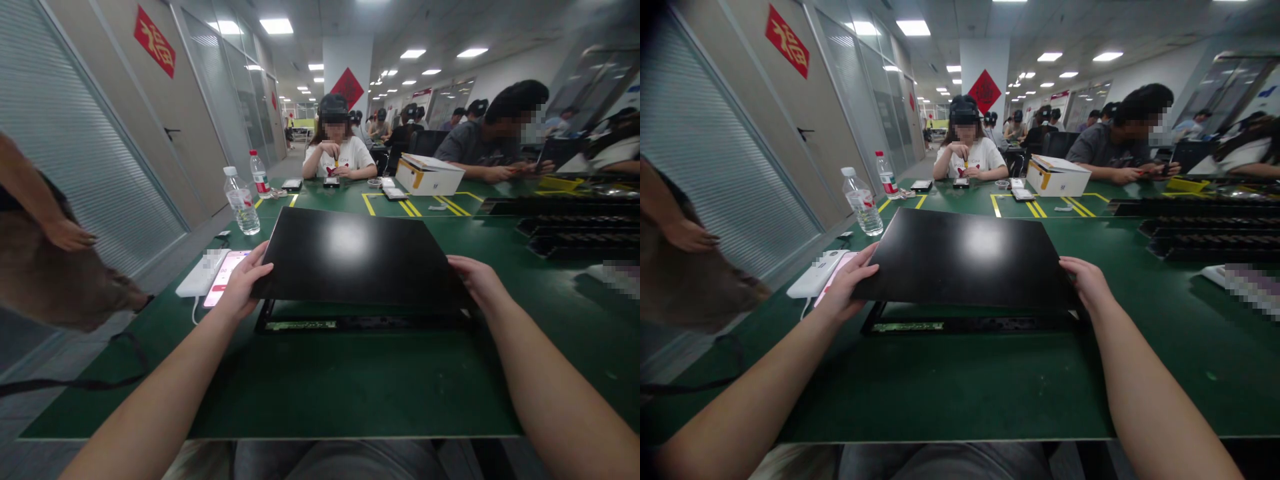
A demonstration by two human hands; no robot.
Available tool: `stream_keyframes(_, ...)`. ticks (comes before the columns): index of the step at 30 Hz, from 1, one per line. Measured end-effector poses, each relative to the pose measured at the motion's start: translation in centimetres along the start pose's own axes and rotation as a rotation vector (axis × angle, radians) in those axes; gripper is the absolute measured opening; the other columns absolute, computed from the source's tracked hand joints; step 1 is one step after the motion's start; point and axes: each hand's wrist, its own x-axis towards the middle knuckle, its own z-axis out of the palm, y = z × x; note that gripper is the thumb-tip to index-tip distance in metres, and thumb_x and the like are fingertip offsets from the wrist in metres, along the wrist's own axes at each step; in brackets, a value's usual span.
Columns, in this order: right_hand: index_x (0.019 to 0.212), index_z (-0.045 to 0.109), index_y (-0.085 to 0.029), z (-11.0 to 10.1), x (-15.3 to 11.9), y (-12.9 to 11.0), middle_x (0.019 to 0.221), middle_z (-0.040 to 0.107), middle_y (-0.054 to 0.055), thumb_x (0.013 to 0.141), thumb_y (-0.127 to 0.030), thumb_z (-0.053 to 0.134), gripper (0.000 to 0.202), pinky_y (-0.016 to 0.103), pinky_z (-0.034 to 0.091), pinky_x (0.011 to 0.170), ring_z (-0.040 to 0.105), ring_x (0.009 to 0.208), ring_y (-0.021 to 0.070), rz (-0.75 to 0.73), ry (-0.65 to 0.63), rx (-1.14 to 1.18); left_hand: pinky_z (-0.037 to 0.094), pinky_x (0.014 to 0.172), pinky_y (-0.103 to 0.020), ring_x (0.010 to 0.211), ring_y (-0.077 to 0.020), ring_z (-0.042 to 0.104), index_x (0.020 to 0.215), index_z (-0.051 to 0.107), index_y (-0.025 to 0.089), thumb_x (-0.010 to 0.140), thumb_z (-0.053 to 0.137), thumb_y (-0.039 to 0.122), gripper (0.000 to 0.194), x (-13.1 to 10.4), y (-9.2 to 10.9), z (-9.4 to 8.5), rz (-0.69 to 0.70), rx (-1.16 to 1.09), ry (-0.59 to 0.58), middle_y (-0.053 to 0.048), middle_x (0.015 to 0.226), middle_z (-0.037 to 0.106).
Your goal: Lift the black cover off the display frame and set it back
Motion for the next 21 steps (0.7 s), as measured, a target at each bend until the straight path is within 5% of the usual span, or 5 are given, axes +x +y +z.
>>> stream_keyframes(7, 0.125, 0.068, -0.023, -0.1, -2.3, -3.0, 0.102, 0.077, 0.01, 0.084, -0.051, 0.049, 0.053, 0.044, 0.058, 0.086, 0.073, 0.099, 0.0306, -0.12, -0.134, 0.073, 0.057, 0.087, -0.032, 0.113, -0.0314, 0.071, 0.129, 0.07, 0.018, 0.062, 0.083, 0.024, 0.069, 0.0, 0.2, 0.1, -0.009, -0.01, 0.017, -0.007, 0.12, 0.078)
stream_keyframes(15, 0.104, 0.075, -0.018, 0.4, -4.3, -4.9, 0.089, 0.076, 0.015, 0.084, -0.044, 0.043, 0.045, 0.049, 0.057, 0.088, 0.073, 0.098, 0.0331, 0.235, -0.275, 0.177, 0.055, 0.091, -0.035, 0.113, -0.0335, 0.07, 0.121, 0.075, 0.014, 0.067, 0.081, 0.03, 0.057, 0.7, -0.7, -1.1, -0.002, 0.015, -0.041, -0.01, 0.119, 0.078)
stream_keyframes(21, 0.075, 0.065, -0.024, -0.8, -3.2, -4.4, 0.064, 0.066, 0.011, 0.073, -0.043, 0.057, 0.021, 0.045, 0.058, 0.082, 0.073, 0.087, 0.0321, 0.103, -0.12, 0.247, 0.049, 0.105, -0.038, 0.129, -0.0339, 0.062, 0.113, 0.077, 0.022, 0.071, 0.086, 0.035, 0.045, 1.1, -1.7, -1.4, -0.072, 0.257, 0.076, -0.012, 0.128, 0.075)
